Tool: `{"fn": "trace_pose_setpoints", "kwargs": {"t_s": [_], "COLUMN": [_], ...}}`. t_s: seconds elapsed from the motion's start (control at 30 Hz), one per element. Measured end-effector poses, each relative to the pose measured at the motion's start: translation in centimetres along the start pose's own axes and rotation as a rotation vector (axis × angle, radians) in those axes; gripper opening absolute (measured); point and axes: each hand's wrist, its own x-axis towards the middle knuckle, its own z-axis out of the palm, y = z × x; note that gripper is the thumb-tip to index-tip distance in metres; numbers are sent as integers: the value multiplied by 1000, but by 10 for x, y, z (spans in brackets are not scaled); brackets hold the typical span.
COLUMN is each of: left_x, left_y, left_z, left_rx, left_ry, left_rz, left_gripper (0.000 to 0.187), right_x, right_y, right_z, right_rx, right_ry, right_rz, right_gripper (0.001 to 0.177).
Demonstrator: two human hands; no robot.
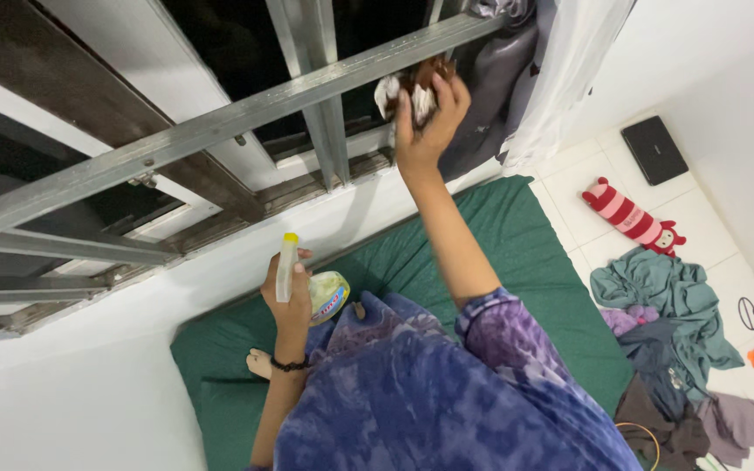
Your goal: The person cleans a metal window grille by spraying a cleaning solution and wiping the bars with a cloth. They systematically move along the grille, applying the spray and wiping each section.
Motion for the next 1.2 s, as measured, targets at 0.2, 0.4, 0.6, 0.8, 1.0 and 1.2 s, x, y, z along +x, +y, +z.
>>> {"fn": "trace_pose_setpoints", "kwargs": {"t_s": [0.2, 0.4, 0.6, 0.8, 1.0, 1.2], "left_x": [3, 10, 14, 14, 13, 12], "left_y": [-3, -2, -5, -5, -7, -6], "left_z": [0, -1, -2, -2, -5, -2], "left_rx": [-22, 14, 44, 61, 62, 35], "left_ry": [12, 23, 13, 10, 11, 4], "left_rz": [13, 6, 11, 13, -6, -5], "left_gripper": [28, 29, 30, 31, 28, 28], "right_x": [12, -21, -61, -90, -81, -19], "right_y": [18, 69, 102, 107, 76, 49], "right_z": [30, 54, 59, 46, 39, 44], "right_rx": [-228, -338, -296, -261, -298, -125], "right_ry": [54, 77, -1, -145, -64, 4], "right_rz": [-224, -338, -345, -284, -268, -80], "right_gripper": [31, 32, 37, 39, 42, 71]}}
